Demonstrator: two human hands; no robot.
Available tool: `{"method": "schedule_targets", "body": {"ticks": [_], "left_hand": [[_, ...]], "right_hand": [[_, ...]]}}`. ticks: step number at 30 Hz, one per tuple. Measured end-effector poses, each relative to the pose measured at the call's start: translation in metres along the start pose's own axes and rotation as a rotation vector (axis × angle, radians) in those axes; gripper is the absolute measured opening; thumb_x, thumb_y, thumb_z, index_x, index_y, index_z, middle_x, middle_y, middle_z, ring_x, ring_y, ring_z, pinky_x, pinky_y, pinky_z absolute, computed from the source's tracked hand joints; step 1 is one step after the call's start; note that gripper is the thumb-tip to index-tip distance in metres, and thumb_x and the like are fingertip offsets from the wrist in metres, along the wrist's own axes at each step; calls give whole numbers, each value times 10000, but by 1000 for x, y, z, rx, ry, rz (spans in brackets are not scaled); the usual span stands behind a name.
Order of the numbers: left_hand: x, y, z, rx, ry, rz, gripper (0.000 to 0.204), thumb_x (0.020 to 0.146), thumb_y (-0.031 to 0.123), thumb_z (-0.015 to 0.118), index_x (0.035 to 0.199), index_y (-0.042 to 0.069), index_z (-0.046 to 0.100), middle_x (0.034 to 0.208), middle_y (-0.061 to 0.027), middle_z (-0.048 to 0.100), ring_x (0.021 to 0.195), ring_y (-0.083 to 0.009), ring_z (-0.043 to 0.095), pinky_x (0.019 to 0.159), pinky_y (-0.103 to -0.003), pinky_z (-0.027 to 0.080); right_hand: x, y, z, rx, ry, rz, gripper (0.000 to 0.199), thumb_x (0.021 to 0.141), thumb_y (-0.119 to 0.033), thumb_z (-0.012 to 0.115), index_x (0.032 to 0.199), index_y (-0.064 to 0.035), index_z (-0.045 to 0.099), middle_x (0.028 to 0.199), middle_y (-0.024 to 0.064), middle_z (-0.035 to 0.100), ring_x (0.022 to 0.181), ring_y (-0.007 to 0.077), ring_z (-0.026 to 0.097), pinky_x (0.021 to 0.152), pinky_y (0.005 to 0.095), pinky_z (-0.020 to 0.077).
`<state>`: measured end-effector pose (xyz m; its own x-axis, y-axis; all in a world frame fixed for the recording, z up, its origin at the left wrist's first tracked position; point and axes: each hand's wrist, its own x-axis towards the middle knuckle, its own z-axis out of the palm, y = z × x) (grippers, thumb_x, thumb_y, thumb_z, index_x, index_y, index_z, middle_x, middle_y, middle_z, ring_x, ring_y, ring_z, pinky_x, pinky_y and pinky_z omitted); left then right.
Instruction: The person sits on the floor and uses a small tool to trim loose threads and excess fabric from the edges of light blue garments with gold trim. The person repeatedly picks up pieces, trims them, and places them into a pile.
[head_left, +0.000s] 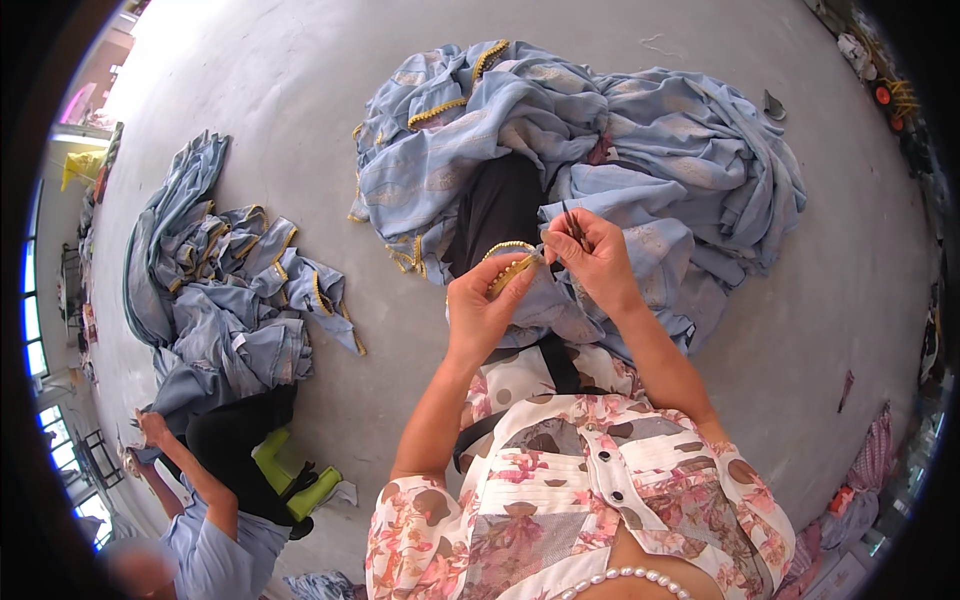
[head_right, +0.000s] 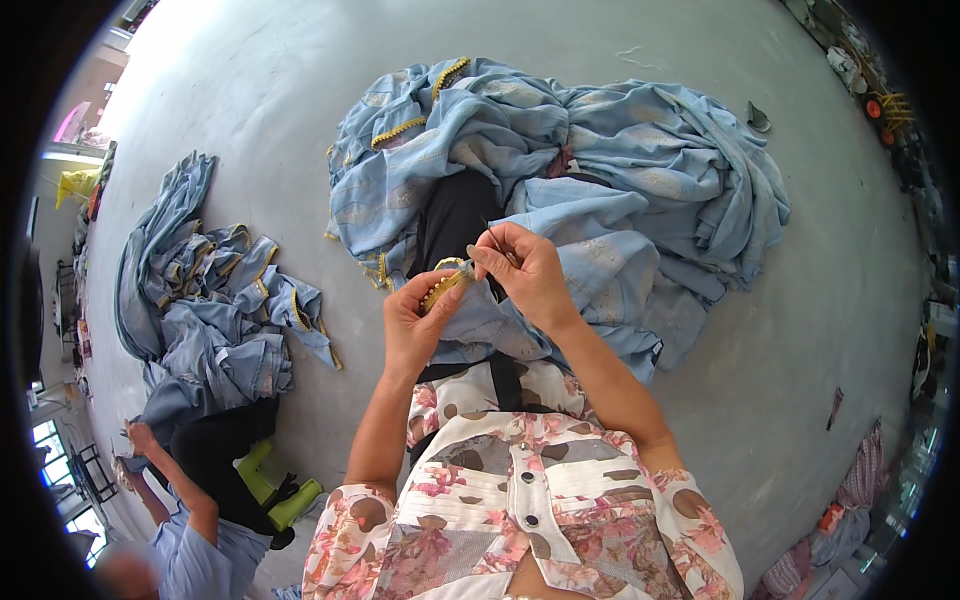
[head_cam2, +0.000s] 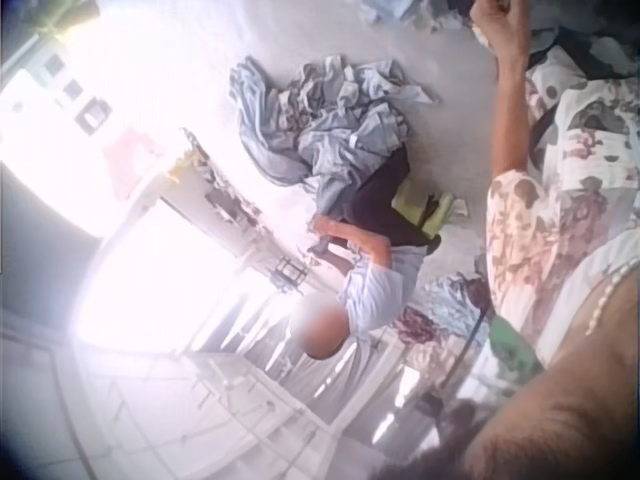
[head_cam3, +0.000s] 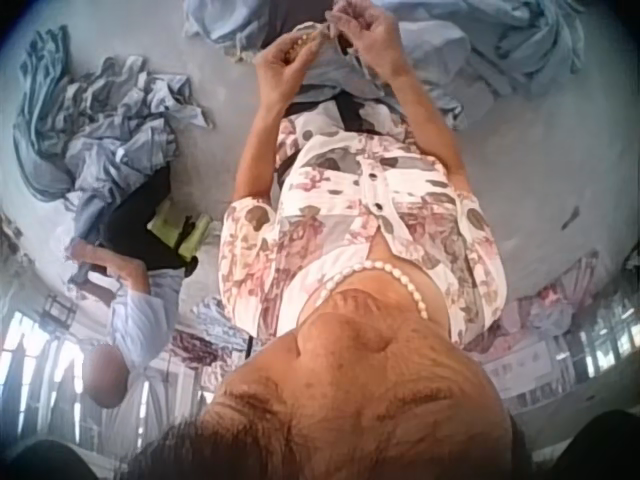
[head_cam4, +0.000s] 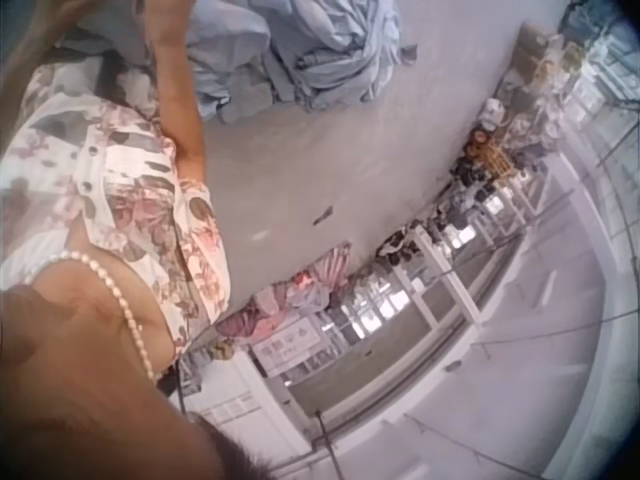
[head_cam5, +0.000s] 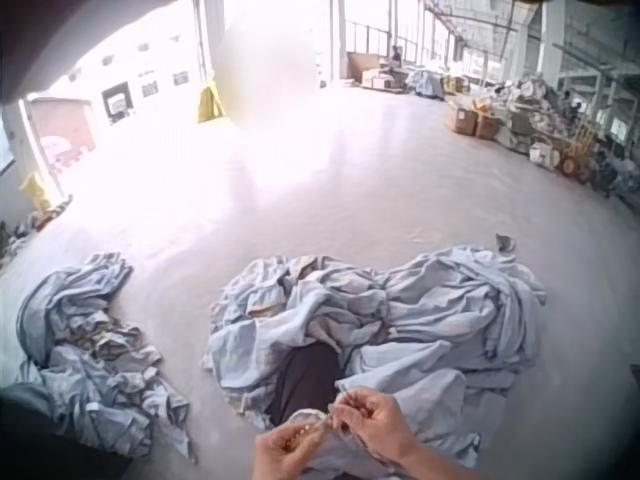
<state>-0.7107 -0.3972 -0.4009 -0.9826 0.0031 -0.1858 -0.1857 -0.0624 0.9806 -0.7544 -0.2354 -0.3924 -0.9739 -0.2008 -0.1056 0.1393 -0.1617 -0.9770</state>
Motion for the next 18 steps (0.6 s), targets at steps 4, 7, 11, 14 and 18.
{"method": "schedule_targets", "body": {"ticks": [4, 7, 11, 14, 18], "left_hand": [[0, 0, 0, -32, 35, 2, 213, 839, 116, 677, 989, -29, 638, 797, 37, 596, 687, -7, 489, 598, -146, 390], [1, -3, -1, -12, 74, 30, 214, 841, 106, 675, 999, -32, 631, 799, 42, 593, 678, -2, 483, 587, -138, 379], [1, -1, 3, 76, 125, 101, 191, 833, 66, 670, 992, -37, 645, 782, 38, 598, 680, 0, 489, 585, -142, 390], [0, 2, 8, 235, 164, 220, 175, 824, 41, 666, 988, -22, 664, 758, 30, 619, 657, -4, 497, 565, -160, 407], [0, 8, 11, 387, 152, 298, 185, 801, 25, 677, 985, 2, 675, 716, -21, 651, 624, -19, 523, 539, -194, 428]], "right_hand": [[2, 4, -9, -265, 73, -72, 250, 876, -254, 634, 930, -23, 554, 726, 39, 605, 638, 104, 571, 569, 251, 452], [-11, -7, -4, -577, 142, -206, 289, 879, -293, 617, 977, -33, 539, 768, 72, 625, 683, 172, 625, 604, 286, 483], [-23, -1, -6, -617, 59, -197, 301, 862, -280, 630, 1000, -30, 535, 784, 124, 639, 683, 228, 646, 602, 305, 495], [-23, -4, -4, -635, 46, -175, 281, 852, -262, 642, 973, -30, 541, 755, 123, 638, 646, 234, 637, 578, 315, 488], [-22, -4, -3, -720, 36, -177, 248, 837, -243, 652, 921, -38, 541, 714, 113, 629, 606, 256, 622, 543, 333, 475]]}}
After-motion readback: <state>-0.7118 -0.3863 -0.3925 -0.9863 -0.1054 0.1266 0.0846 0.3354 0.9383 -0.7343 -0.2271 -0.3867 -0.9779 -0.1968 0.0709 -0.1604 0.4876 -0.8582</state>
